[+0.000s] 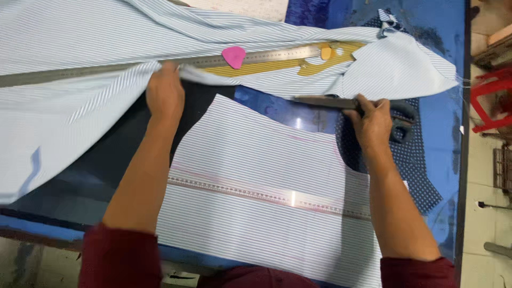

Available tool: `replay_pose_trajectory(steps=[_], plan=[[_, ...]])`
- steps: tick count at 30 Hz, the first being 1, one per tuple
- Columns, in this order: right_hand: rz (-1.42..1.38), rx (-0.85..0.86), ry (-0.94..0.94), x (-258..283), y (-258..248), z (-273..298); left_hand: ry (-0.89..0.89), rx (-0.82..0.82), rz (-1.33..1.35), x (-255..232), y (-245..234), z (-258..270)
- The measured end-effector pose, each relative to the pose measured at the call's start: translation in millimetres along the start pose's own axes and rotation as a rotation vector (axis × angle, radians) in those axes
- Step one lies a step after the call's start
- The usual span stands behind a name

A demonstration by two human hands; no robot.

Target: The person cuts out a curved shape from a piece of striped fabric using large shears, following marked pink lines on the material while steadying it with their other hand.

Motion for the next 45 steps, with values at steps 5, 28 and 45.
replay_pose_trajectory(steps=[5,28,45], plan=[[-0.168,-0.073,-0.203,13,-9,-11,-0.166,0.225,0.222,34,57,-25],[0.079,0.04,0.027,78,-58,174,0.378,0.434,0.45,-180,79,141],[0.24,-0.066,0.258,-23,-87,251,0.31,0.45,0.83,-252,60,234]])
Point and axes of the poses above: each hand's wrist, its own z-axis away from the middle knuckle, its own y-axis out of the palm, x = y × z, the point moved 9 cm from there along -z, towards the middle knuckle, and after that the axes turned 15 degrees about z, right-handed, at the moved point
